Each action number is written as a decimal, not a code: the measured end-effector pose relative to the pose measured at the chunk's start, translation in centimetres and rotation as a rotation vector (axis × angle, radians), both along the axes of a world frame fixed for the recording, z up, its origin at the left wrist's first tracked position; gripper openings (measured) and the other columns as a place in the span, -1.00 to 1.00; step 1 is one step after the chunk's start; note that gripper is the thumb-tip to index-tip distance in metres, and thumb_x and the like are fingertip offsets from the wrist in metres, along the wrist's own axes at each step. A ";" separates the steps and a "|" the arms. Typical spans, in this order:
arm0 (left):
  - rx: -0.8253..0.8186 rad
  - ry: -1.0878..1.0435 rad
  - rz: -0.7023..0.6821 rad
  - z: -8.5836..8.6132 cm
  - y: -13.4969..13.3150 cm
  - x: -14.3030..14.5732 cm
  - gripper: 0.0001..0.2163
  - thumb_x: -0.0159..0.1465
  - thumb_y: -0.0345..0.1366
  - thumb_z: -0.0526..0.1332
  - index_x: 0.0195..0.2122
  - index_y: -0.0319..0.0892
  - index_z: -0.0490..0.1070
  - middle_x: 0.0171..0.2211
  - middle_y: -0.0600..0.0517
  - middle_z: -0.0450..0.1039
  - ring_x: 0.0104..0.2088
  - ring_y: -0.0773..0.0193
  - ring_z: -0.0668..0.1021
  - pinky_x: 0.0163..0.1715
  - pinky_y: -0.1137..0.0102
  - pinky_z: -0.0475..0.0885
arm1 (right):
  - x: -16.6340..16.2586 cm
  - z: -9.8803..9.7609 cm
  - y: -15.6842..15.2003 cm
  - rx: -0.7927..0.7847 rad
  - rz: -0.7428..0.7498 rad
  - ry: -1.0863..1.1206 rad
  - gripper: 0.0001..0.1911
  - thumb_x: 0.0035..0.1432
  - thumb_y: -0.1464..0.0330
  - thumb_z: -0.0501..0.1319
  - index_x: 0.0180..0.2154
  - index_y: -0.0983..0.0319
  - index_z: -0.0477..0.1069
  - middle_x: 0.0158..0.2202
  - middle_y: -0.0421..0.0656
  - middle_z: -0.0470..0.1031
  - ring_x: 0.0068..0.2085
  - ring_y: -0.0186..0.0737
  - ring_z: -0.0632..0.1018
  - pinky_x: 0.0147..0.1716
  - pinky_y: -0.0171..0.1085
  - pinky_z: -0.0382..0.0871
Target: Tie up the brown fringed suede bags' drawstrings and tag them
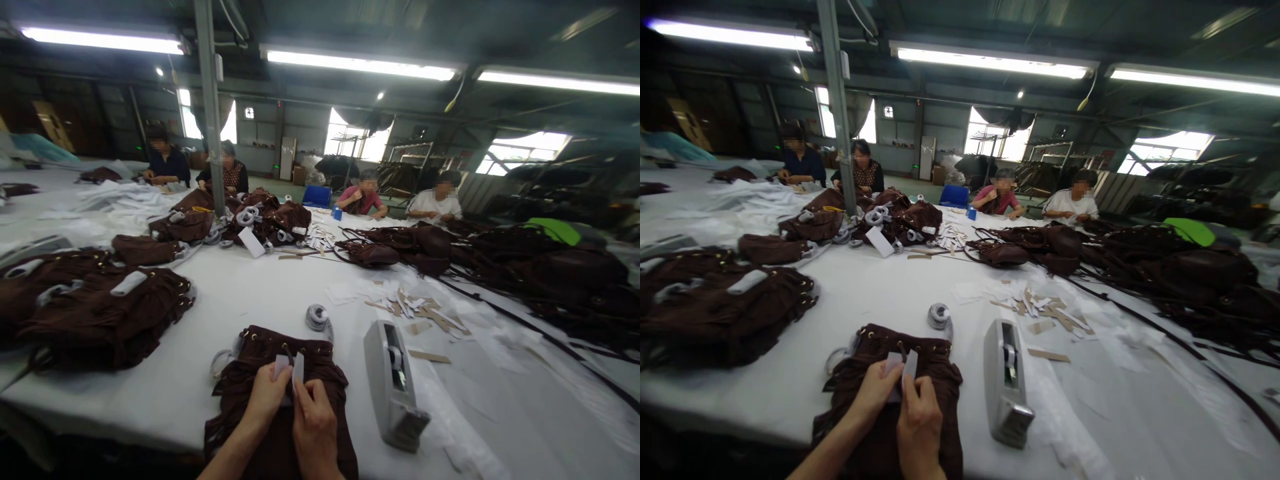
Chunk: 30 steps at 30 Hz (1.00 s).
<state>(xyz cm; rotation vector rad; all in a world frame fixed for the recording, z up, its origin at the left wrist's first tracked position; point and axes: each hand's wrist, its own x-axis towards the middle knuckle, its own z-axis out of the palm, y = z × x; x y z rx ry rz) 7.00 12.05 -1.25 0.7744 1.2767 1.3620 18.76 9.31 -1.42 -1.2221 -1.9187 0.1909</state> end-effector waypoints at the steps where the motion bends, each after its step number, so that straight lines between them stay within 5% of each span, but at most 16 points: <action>1: -0.011 -0.014 0.003 0.1 0.0 0.0 -0.73 -0.07 -0.14 0.35 -0.54 -0.30 0.47 -0.64 0.09 0.37 -0.59 0.35 0.37 -0.56 0.50 0.24 | 0.2 -0.2 0.1 0.021 0.017 -0.051 -0.67 0.23 0.43 -0.01 -0.09 0.17 0.46 -0.42 -0.11 0.40 -0.41 -0.23 0.49 -0.42 -0.32 0.39; 9: -0.108 -0.155 -0.012 0.4 0.5 -0.3 -0.69 -0.20 -0.15 0.41 -0.58 -0.32 0.45 -0.66 0.02 0.41 -0.65 0.35 0.38 -0.60 0.46 0.26 | 1.4 -0.4 1.3 0.061 0.181 -0.096 -0.56 0.17 0.54 -0.01 0.02 0.11 0.39 -0.05 -0.06 0.48 -0.06 -0.13 0.49 -0.06 -0.14 0.40; 14: -0.140 -0.201 -0.011 0.1 1.0 -0.3 -0.74 -0.22 -0.22 0.40 -0.63 -0.31 0.43 -0.69 0.05 0.37 -0.67 0.39 0.34 -0.63 0.48 0.21 | 1.5 -0.8 1.5 -0.034 0.145 -0.027 -0.64 0.20 0.45 0.06 0.01 0.11 0.40 -0.02 -0.09 0.48 -0.06 -0.15 0.49 -0.08 -0.16 0.41; 25: -0.095 -0.175 -0.012 1.1 0.3 -0.1 -0.64 -0.18 -0.07 0.37 -0.60 -0.33 0.44 -0.65 0.04 0.39 -0.62 0.38 0.37 -0.58 0.48 0.22 | 1.7 0.9 1.3 0.093 0.304 -0.380 -0.59 0.16 0.48 0.04 0.05 0.23 0.35 0.06 0.01 0.40 -0.12 -0.04 0.47 -0.18 -0.04 0.43; 30: -0.072 -0.162 0.013 0.9 0.4 -0.2 -0.59 -0.21 -0.01 0.38 -0.58 -0.30 0.41 -0.66 0.06 0.37 -0.65 0.39 0.35 -0.59 0.47 0.21 | 2.1 1.3 1.5 -0.162 0.336 0.001 -0.67 0.17 0.38 0.06 -0.05 0.19 0.44 0.01 -0.03 0.46 -0.01 -0.08 0.46 -0.02 -0.09 0.37</action>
